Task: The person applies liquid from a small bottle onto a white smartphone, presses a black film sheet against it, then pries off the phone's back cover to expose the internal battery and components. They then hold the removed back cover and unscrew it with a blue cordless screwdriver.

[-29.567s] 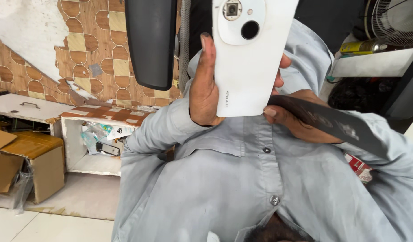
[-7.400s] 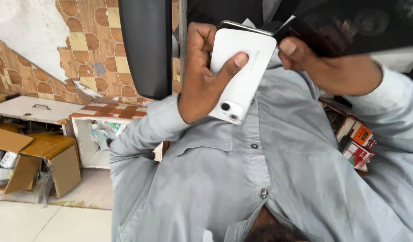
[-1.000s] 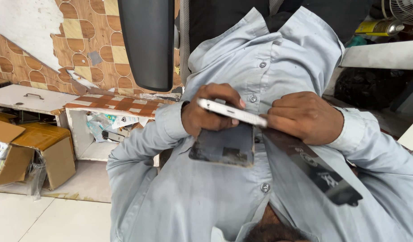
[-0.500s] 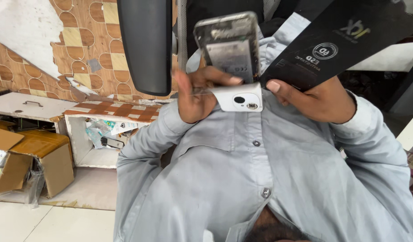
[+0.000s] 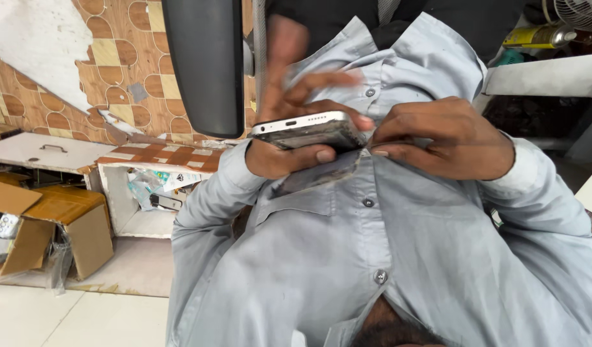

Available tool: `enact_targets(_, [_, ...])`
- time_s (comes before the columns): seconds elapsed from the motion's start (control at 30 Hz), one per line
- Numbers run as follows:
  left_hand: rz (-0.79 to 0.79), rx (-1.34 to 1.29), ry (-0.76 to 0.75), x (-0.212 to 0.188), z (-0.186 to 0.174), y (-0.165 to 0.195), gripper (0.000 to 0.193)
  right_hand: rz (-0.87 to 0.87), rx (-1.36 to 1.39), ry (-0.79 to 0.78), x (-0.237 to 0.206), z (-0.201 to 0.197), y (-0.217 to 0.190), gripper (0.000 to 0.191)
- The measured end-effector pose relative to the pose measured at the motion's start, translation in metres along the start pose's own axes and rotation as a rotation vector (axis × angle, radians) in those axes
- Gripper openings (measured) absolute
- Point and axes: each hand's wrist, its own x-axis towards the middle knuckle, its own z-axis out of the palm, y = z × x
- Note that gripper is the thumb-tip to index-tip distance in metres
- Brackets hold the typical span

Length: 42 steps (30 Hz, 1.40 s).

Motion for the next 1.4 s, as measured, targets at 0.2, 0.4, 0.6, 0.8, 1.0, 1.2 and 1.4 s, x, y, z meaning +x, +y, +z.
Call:
enact_targets(0.2, [-0.167, 0.152, -0.160, -0.004, 0.008, 0.016, 0.037, -0.151, -0.150, -0.043, -0.007, -0.004, -0.005, 0.028])
enact_targets(0.4, [-0.001, 0.171, -0.247, -0.003, 0.026, 0.011, 0.041, -0.378, -0.466, -0.174, -0.015, -0.005, -0.002, 0.022])
enact_targets(0.6, [0.036, 0.162, -0.272, -0.004, 0.023, 0.005, 0.038, -0.588, -0.436, -0.103, -0.007, 0.004, 0.015, 0.008])
enact_targets(0.8, [-0.021, 0.102, -0.235, -0.014, 0.018, 0.003, 0.039, -0.543, -0.355, -0.093, -0.010, 0.020, 0.027, 0.011])
enact_targets(1.0, [-0.188, 0.056, -0.086, -0.023, 0.009, -0.002, 0.032, -0.262, -0.203, -0.174, -0.012, 0.025, 0.033, 0.023])
enact_targets(1.2, [-0.315, -0.247, 0.068, -0.039, 0.008, -0.014, 0.033, -0.074, -0.036, -0.281, -0.012, 0.025, 0.034, 0.025])
enact_targets(1.4, [-0.293, -0.617, 0.180, -0.047, 0.009, -0.028, 0.044, 0.075, -0.004, -0.302, -0.006, 0.026, 0.030, 0.013])
